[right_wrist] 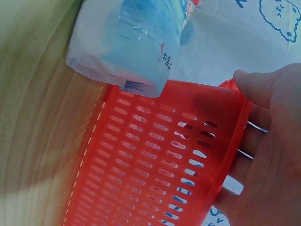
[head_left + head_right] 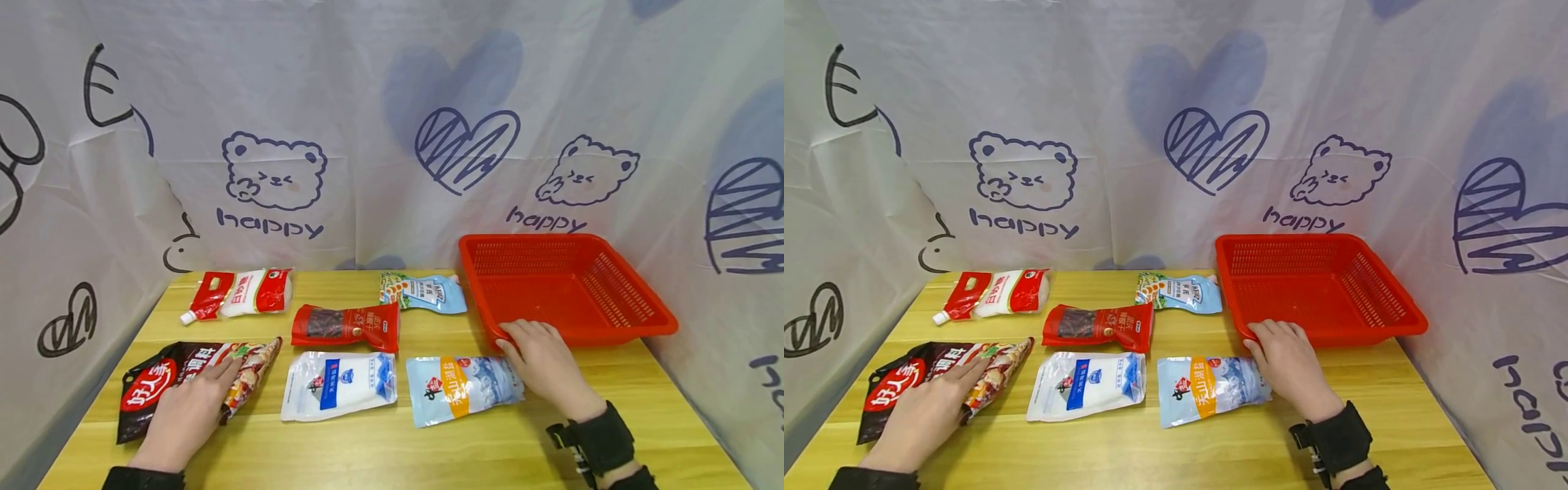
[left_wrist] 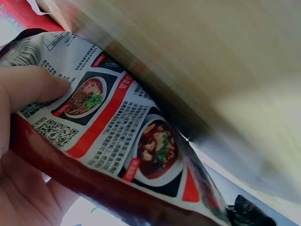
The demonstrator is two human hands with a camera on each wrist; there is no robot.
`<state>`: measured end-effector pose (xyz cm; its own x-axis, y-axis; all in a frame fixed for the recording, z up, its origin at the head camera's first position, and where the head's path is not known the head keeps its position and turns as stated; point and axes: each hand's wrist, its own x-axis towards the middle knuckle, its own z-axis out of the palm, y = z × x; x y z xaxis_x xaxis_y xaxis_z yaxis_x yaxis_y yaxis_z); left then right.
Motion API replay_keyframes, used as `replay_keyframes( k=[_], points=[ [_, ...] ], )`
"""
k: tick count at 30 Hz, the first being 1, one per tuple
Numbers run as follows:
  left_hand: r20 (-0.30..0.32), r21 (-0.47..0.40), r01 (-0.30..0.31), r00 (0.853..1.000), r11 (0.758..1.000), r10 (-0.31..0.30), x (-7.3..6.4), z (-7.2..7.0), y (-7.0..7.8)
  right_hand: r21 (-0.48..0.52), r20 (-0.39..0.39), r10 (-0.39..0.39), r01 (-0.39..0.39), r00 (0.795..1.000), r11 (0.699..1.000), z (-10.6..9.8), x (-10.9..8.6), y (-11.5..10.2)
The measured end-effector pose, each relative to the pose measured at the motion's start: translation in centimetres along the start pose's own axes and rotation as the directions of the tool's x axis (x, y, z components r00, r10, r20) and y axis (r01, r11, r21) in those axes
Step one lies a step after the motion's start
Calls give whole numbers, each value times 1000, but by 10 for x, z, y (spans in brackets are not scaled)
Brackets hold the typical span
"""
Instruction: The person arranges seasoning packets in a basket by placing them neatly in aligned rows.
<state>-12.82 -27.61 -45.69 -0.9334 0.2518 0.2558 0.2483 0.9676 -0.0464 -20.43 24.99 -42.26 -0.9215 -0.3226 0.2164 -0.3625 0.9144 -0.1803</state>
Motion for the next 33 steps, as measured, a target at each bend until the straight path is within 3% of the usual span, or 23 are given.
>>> replay_keyframes(
  k=[6,14,23,27,33],
  points=[
    [-31,2,-1,1000,1000,1,-2,-2,2,-1,9,10,-10,1000,1000,-1,0,0],
    [-118,-11,-14,993,1000,13,-3,-9,3,-6,4,1,-1,1000,1000,0,-1,1],
    [-298,-11,-83,952,996,76,4,-24,4,-3,0,-11,11,1000,1000,0,-1,0],
    [-333,-12,-111,938,994,101,12,-32,8,-3,3,-8,8,1000,1000,0,-1,1],
    [-353,-32,-140,928,990,120,30,-47,21,-1,5,-2,2,1000,1000,0,1,1]
  ],
)
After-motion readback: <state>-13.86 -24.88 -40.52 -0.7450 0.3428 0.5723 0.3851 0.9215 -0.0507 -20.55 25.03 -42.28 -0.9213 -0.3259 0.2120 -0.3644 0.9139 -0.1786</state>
